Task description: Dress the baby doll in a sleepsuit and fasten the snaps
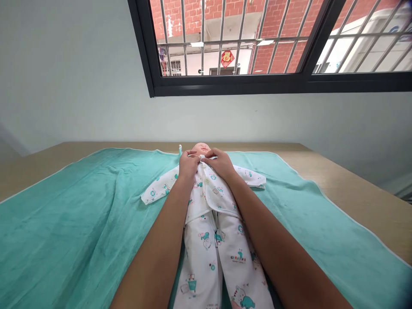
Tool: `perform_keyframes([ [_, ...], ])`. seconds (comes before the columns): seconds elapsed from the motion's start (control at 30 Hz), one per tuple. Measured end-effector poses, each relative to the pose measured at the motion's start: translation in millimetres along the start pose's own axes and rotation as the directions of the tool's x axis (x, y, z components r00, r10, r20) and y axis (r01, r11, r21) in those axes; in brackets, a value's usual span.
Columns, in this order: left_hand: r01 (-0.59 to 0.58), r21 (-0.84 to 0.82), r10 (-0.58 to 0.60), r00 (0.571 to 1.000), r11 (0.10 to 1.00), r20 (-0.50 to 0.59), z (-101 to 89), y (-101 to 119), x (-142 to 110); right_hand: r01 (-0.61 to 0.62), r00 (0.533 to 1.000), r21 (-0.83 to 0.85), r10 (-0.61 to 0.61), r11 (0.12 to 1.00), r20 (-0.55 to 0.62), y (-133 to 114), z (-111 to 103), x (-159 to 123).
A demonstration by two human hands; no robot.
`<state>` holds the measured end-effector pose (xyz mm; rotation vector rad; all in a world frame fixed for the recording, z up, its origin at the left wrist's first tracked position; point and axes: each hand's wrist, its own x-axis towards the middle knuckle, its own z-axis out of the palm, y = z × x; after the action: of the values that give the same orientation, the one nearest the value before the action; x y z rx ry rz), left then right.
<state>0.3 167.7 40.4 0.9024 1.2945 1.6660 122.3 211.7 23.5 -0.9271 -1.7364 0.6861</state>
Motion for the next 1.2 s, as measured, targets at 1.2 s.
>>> perform_keyframes([
  [1.2, -0.038, 0.095, 0.039, 0.999, 0.995, -0.011, 0.4, -3.6, 3.8, -0.095, 0.995, 0.12, 0.093, 0.988, 0.023, 0.6, -0.1, 0.5],
])
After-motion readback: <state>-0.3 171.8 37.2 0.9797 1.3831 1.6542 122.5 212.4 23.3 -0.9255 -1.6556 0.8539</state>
